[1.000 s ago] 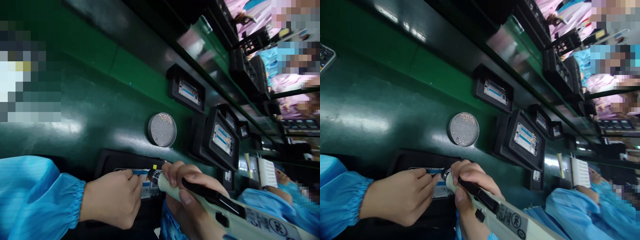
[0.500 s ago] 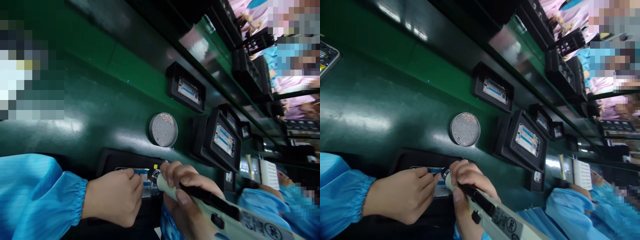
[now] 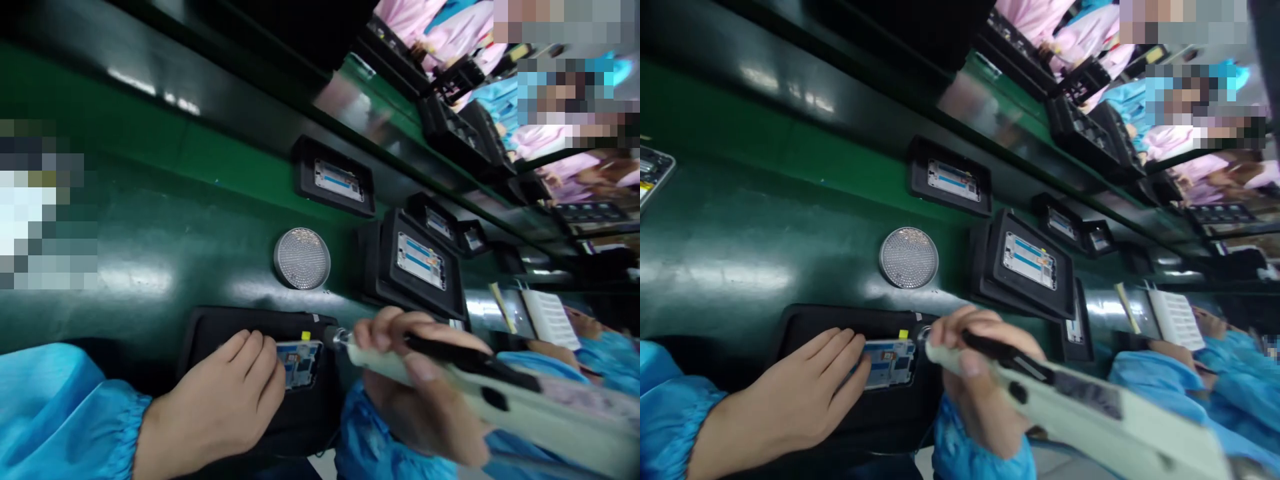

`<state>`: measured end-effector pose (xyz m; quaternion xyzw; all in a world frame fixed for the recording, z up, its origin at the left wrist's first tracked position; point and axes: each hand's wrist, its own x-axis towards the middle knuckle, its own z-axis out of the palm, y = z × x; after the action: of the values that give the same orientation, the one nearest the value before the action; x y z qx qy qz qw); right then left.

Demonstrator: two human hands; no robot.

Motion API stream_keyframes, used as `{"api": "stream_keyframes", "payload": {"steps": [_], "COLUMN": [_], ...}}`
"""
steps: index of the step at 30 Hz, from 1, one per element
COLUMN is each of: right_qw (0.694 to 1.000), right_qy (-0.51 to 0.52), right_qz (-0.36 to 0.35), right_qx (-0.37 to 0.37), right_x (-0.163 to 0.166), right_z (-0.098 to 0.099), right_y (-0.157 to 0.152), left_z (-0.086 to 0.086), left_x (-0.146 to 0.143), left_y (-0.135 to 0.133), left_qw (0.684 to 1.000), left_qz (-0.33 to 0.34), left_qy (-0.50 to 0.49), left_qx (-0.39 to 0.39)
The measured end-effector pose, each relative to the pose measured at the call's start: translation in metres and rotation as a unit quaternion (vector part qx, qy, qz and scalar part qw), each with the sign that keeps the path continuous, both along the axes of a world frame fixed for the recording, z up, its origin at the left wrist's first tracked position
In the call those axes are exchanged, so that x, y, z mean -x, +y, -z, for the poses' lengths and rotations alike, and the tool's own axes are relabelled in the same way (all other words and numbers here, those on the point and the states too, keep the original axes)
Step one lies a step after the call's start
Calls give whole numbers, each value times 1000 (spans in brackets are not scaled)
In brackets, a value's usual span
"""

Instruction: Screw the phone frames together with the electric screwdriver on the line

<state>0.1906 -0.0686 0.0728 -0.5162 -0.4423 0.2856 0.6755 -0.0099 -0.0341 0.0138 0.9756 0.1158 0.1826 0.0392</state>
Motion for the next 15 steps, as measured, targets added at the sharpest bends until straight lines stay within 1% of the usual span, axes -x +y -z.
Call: {"api": "stream_keyframes", "payload": {"steps": [2, 3, 6, 8, 11, 15], "right_qw": [998, 996, 992, 989, 988, 988], "right_qy": [0, 5, 36, 52, 76, 95], "right_qz": [61, 81, 115, 132, 125, 117], "right_qx": [-26, -32, -42, -51, -51, -24], "right_x": [-19, -29, -52, -63, -71, -75], "right_z": [-12, -16, -23, -20, -9, 4], "right_y": [-4, -7, -15, -16, -14, -13], "left_z": [-11, -17, -30, -33, -35, -36], "left_x": [5, 8, 15, 17, 16, 15], "left_y": [-2, -3, -6, -7, -9, -10], "left_qw": [999, 998, 996, 996, 995, 995], "left_qz": [25, 40, 73, 82, 90, 100], "left_qy": [-8, -8, -20, -29, -35, -27], "left_qx": [-34, -43, -37, -22, -10, -3]}}
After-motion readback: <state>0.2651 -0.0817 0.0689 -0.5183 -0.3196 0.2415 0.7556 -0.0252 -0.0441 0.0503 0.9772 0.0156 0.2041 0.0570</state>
